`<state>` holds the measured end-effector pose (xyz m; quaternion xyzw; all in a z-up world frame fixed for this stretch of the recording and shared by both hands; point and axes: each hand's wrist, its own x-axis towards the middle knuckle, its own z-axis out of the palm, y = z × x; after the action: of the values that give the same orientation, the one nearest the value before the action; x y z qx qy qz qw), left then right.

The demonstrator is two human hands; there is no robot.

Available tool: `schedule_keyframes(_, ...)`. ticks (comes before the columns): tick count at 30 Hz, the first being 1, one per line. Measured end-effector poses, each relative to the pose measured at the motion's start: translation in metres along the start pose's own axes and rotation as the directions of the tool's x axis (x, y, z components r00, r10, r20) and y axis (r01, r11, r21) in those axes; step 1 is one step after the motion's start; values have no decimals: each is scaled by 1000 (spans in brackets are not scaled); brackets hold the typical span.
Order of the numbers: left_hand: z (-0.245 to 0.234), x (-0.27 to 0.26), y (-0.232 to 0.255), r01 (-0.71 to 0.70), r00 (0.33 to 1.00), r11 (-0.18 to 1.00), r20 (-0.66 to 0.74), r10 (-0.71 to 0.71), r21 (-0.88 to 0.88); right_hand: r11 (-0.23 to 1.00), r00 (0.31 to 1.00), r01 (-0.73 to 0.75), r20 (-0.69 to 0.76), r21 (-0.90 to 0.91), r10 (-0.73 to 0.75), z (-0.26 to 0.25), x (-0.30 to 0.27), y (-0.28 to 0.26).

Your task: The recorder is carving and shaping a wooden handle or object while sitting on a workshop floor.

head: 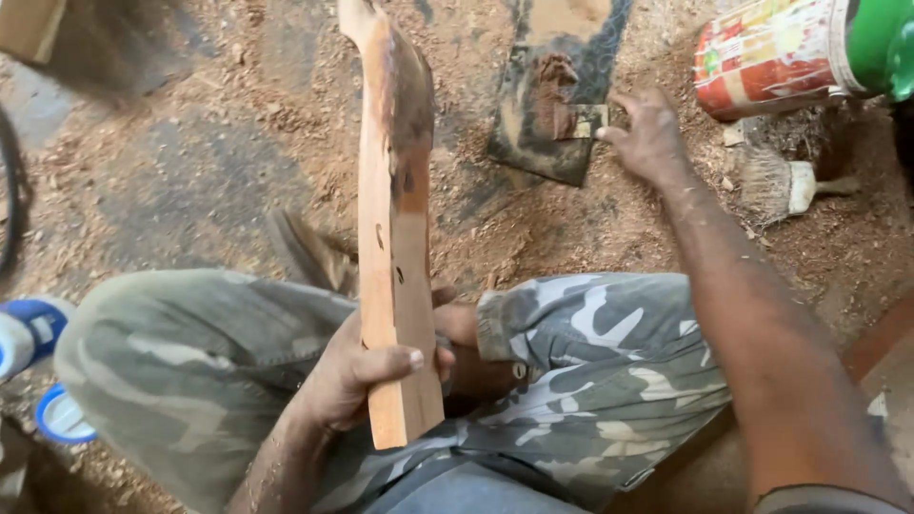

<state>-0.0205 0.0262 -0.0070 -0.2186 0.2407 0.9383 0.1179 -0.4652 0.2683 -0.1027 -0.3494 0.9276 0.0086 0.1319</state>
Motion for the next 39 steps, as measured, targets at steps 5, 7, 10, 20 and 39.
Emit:
schedule_keyframes(5,-9,12,-15,153,983,988,-99,-156,-30,998,1000,22,5,-58,-21,30,9,-2)
schedule_keyframes(7,-11,13,-16,172,979,984,-97,-176,-53,991,998,49,-24,-124,-52,33,12,-2)
schedule_keyframes(10,-8,16,-14,171,979,984,-101,-176,-56,996,1000,20,-15,-93,-21,35,15,7)
schedule_keyframes(20,-8,17,-15,161,982,987,-102,-162,-13,975,979,-102,195,196,63,-31,-6,-23)
schedule_keyframes(39,-9,28,-19,152,964,925,-258,-61,347,880,921,370,244,-298,-304,14,13,-63)
